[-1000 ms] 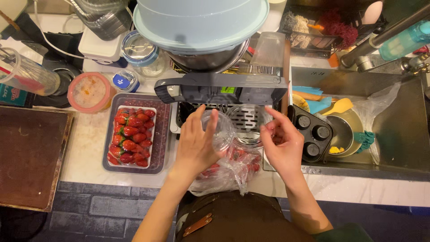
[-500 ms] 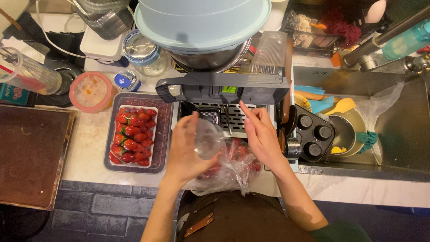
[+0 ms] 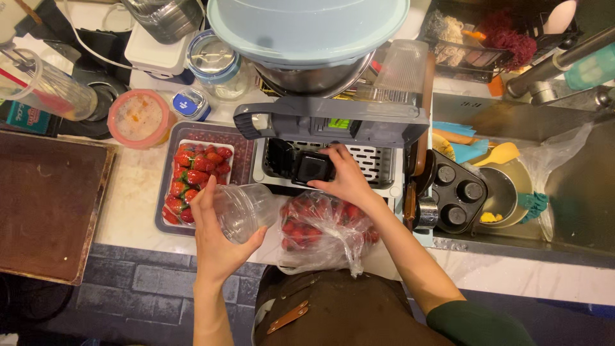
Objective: The person washes a light blue plastic colander and a matching bowl under running water using a red scrubber, then rinses them and places them in a dish rack. They also handle a small brown bowl, a plastic container, and a metal whisk, moving items around the sink and counter area.
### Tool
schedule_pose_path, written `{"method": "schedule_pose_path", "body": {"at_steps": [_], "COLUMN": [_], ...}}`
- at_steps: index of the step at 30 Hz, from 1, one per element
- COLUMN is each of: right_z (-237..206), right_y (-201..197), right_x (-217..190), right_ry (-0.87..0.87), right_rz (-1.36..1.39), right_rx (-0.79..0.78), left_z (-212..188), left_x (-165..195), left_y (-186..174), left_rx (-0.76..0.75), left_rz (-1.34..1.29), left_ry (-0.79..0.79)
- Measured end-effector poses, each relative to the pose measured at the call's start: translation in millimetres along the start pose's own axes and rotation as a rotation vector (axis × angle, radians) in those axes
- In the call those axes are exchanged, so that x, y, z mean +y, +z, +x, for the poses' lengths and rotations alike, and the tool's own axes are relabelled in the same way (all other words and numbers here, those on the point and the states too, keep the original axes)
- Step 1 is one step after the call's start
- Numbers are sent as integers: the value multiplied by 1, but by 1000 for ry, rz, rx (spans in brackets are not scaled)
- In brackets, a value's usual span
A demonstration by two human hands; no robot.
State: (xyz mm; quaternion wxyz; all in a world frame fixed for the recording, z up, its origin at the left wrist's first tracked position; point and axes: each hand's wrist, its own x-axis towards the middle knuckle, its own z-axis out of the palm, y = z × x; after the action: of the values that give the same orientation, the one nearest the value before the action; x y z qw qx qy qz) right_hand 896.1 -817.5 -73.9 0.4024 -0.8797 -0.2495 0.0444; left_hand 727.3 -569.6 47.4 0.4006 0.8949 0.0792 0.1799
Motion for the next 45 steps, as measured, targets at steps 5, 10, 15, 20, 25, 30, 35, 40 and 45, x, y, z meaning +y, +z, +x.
{"method": "schedule_pose_path", "body": {"at_steps": [5,10,15,20,25,30,35,40,45], "right_z": [-16,-24,-39,-61,-73,-69,-23,-9,-26], "right_y": [-17,-39,-63,-87,-100,-93,-95,-64,-26], "right_x": [28,25,-20,-70,-96,-103,-73,-69,-91], "right_ry": [163,213,59,-272,-415,-481,-34,73,-62], "right_rz": [489,689,774,63,139,53,423,416,471], "right_rx": [27,98,205,418,399,349,-82,-359,-365], "left_z": [-1,-2,-1,5,14,17,0,-19,-30], "left_x": [-4,-8,-7,5,38,47,19,3,0], "left_y": [5,9,23,25,32,18,-24,-27,-10], "left_rx": [26,-18,-95,-289,-450,-478,-449,-616,-739], "left_rz": [-39,-133,-232,-515,-88,-1,102,-320,-401], "left_ry": [3,2,17,0,65,16,-136,25,101]}}
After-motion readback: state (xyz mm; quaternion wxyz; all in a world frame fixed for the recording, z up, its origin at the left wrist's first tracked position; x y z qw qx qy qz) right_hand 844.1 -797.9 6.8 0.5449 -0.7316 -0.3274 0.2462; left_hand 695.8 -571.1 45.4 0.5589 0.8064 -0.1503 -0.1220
